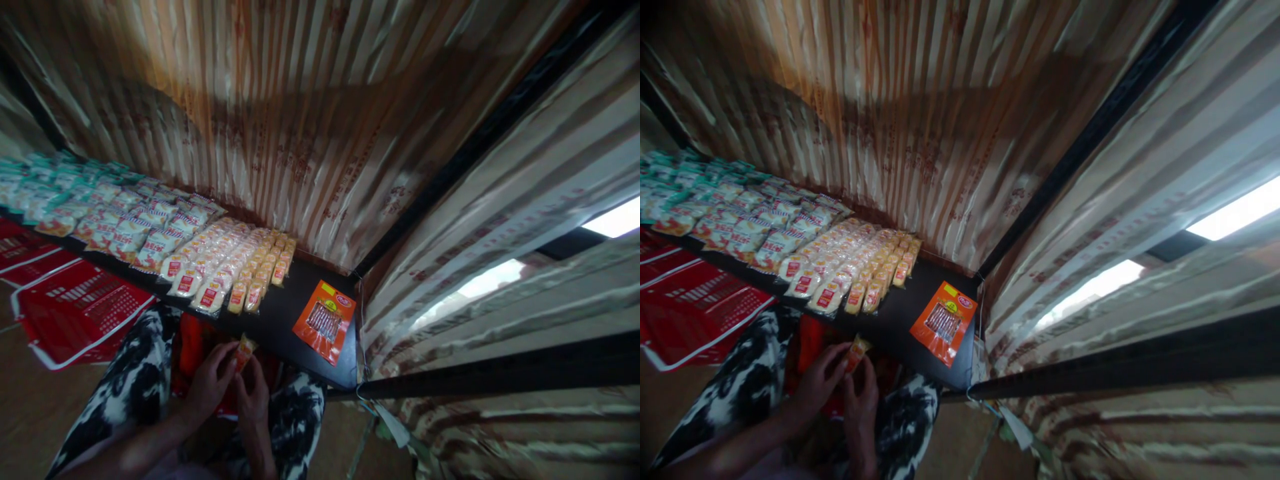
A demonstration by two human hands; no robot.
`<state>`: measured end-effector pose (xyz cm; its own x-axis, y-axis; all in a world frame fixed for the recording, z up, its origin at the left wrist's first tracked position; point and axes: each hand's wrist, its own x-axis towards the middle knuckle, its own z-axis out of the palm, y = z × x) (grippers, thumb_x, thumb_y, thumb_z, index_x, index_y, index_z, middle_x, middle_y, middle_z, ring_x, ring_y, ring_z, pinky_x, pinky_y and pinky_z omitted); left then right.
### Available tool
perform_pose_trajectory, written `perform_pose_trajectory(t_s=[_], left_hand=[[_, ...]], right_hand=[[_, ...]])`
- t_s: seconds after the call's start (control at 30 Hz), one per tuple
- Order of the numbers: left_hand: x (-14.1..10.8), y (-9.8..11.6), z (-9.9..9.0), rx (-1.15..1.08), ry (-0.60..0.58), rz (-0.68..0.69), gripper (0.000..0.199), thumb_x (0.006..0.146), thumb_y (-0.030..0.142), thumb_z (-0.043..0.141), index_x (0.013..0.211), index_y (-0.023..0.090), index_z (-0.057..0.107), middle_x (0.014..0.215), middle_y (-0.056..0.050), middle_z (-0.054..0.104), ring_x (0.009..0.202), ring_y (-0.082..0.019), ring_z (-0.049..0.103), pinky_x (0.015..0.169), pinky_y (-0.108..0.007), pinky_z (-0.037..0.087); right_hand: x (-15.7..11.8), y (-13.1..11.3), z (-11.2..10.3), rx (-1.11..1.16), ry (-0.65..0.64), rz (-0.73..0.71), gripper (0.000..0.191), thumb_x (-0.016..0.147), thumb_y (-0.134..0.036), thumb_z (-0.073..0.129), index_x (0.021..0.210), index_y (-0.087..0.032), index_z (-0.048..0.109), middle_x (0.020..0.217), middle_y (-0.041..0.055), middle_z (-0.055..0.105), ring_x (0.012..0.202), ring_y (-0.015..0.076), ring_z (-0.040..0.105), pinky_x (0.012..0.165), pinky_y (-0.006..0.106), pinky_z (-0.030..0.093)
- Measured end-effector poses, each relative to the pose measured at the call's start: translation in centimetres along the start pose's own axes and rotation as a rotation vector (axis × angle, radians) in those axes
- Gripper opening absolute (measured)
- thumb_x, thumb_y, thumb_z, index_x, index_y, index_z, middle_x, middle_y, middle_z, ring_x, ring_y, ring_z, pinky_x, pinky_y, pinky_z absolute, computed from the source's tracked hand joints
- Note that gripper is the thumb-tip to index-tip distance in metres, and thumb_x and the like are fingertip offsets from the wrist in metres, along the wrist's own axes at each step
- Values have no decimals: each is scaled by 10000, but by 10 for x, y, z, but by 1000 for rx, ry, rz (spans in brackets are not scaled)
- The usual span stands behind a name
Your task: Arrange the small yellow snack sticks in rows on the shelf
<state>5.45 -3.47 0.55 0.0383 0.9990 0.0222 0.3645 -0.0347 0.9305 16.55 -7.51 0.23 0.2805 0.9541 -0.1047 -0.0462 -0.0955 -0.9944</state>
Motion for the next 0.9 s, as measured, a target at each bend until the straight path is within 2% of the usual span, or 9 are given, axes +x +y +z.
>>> perform_pose_trajectory(t_s=[0.2, 0.33, 0.43, 0.57, 0.77, 0.9], left_hand=[[7, 11, 2, -151, -70, -141, 316, 751, 450, 516, 928, 192, 561, 942, -78, 675, 897, -229, 641, 815, -367, 519], [13, 19, 3, -150, -86, -126, 291, 742, 465, 532, 851, 195, 538, 845, -51, 659, 820, -215, 637, 757, -340, 522], [17, 22, 4, -133, -85, -97, 266, 754, 462, 521, 799, 200, 529, 780, -27, 644, 770, -198, 628, 727, -314, 515], [20, 24, 7, -121, -112, -75, 233, 775, 419, 479, 830, 199, 536, 822, -36, 652, 817, -201, 634, 776, -329, 508], [28, 28, 12, -132, -148, -61, 287, 757, 357, 482, 982, 188, 538, 1021, -77, 659, 987, -206, 617, 901, -358, 472], [36, 33, 13, -114, -153, -108, 288, 752, 393, 471, 929, 186, 563, 967, -78, 680, 940, -214, 635, 864, -351, 490]], right_hand=[[8, -14, -6, -108, -44, -29, 384, 782, -391, 593, 1093, -173, 646, 1063, 87, 685, 974, 220, 637, 858, 305, 494], [13, -13, -9, -154, -25, -43, 411, 790, -398, 570, 1117, -156, 633, 1121, 107, 658, 1044, 237, 604, 904, 322, 464], [17, -14, -9, -152, -21, -46, 386, 815, -409, 530, 1087, -158, 638, 1092, 101, 668, 1015, 226, 615, 890, 309, 466], [22, -21, -10, -172, -1, -37, 356, 825, -418, 513, 1027, -161, 655, 997, 89, 694, 917, 211, 644, 814, 278, 489], [30, -24, -16, -216, 85, -92, 384, 803, -434, 531, 1052, -170, 657, 980, 89, 703, 901, 220, 647, 780, 284, 498], [35, -36, -19, -210, 19, -29, 419, 801, -448, 537, 1088, -160, 641, 1008, 95, 699, 913, 224, 649, 792, 286, 497]])
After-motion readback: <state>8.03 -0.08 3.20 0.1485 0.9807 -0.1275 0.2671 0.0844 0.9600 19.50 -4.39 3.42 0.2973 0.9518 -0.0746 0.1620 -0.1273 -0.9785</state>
